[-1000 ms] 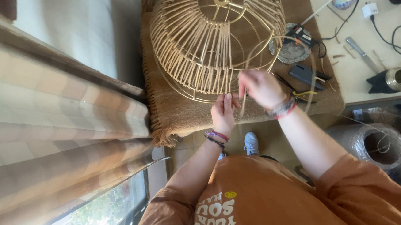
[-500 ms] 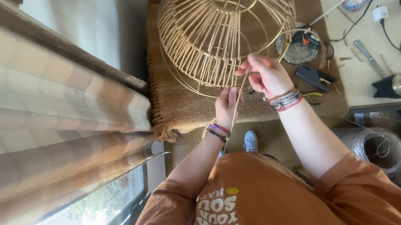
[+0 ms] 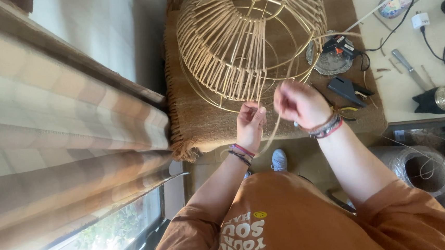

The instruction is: Weaving a thin string through the ribs of a wicker lampshade frame to create a decorative pattern.

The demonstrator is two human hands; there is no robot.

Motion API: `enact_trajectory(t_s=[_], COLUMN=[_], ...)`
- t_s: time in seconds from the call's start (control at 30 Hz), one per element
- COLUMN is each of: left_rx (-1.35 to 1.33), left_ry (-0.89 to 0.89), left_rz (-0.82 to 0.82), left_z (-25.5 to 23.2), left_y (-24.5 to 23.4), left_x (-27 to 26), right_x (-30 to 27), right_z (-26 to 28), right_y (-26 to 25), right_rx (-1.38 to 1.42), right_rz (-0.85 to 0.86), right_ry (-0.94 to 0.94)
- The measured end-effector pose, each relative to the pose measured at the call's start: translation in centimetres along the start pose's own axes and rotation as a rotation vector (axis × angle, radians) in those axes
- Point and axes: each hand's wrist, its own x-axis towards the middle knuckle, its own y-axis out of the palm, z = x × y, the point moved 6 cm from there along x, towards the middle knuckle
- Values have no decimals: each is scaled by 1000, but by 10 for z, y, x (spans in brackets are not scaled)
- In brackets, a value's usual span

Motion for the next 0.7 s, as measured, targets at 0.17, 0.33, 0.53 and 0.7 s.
enact_trajectory(t_s=[0.17, 0.33, 0.53, 0.7], left_rx=[36, 242, 381, 711], left_ry=[-25, -1, 39, 246], left_rz=[-37, -52, 3, 57], left_z=[13, 0, -13, -35], left_y=[-11, -10, -3, 12], left_x=[2, 2, -1, -29], right_x=[-52, -17, -42, -22], right_z=[-34, 2, 35, 110], right_y=[71, 53, 67, 56], right_rx=[-542, -20, -1001, -1887], right_rz=[497, 284, 209, -398], right_ry=[212, -26, 156, -947])
